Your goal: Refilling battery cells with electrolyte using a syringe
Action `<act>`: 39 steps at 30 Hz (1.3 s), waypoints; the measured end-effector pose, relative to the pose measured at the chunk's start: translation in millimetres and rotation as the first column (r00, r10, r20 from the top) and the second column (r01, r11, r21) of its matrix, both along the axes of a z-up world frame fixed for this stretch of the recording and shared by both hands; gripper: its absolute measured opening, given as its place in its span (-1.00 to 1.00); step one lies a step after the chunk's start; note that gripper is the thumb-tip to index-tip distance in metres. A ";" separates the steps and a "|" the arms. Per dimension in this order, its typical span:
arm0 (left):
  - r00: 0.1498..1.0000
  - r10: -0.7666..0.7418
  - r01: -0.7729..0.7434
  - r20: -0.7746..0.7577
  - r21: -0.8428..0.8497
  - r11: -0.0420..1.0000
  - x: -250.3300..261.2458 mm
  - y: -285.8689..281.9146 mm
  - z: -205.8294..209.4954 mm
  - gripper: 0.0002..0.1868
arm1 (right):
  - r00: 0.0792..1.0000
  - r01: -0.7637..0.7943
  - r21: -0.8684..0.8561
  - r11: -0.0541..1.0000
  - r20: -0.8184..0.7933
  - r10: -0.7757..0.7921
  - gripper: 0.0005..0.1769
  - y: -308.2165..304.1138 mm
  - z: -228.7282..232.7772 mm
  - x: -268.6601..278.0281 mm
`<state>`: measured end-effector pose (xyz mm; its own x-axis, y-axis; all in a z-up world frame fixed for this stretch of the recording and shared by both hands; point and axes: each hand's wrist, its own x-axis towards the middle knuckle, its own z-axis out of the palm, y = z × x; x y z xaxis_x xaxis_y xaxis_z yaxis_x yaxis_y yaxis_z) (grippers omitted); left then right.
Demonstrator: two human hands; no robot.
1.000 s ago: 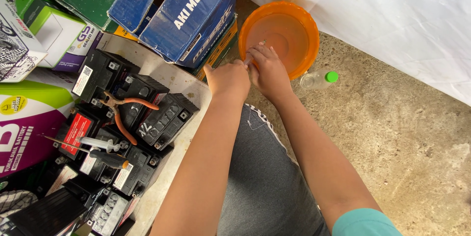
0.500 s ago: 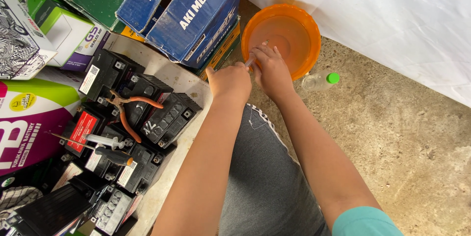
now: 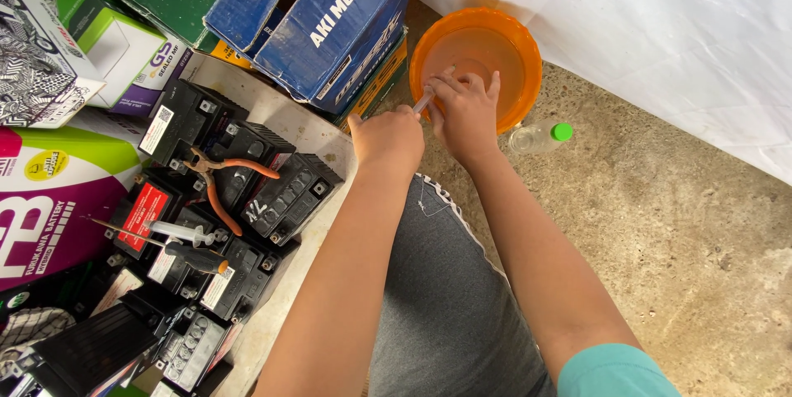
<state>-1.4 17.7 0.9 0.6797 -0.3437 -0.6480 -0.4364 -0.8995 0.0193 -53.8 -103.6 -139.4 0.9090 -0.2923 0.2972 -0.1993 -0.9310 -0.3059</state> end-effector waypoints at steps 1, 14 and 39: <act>1.000 0.000 0.000 0.000 0.000 1.000 -0.2 0.2 1.3 -0.44 | 1.000 0.000 0.000 1.000 0.000 0.000 -0.58 0.4 0.7 -0.5; 1.000 0.020 -0.020 -0.022 -0.008 1.000 1.2 3.3 6.4 -0.43 | 0.998 0.003 -0.037 0.999 0.065 -0.001 -0.69 3.8 16.9 3.1; 0.983 0.170 -0.127 0.072 -0.406 0.905 0.1 39.4 2.1 -0.51 | 0.991 -0.001 0.076 0.997 0.134 -0.009 -0.66 18.7 51.1 -11.5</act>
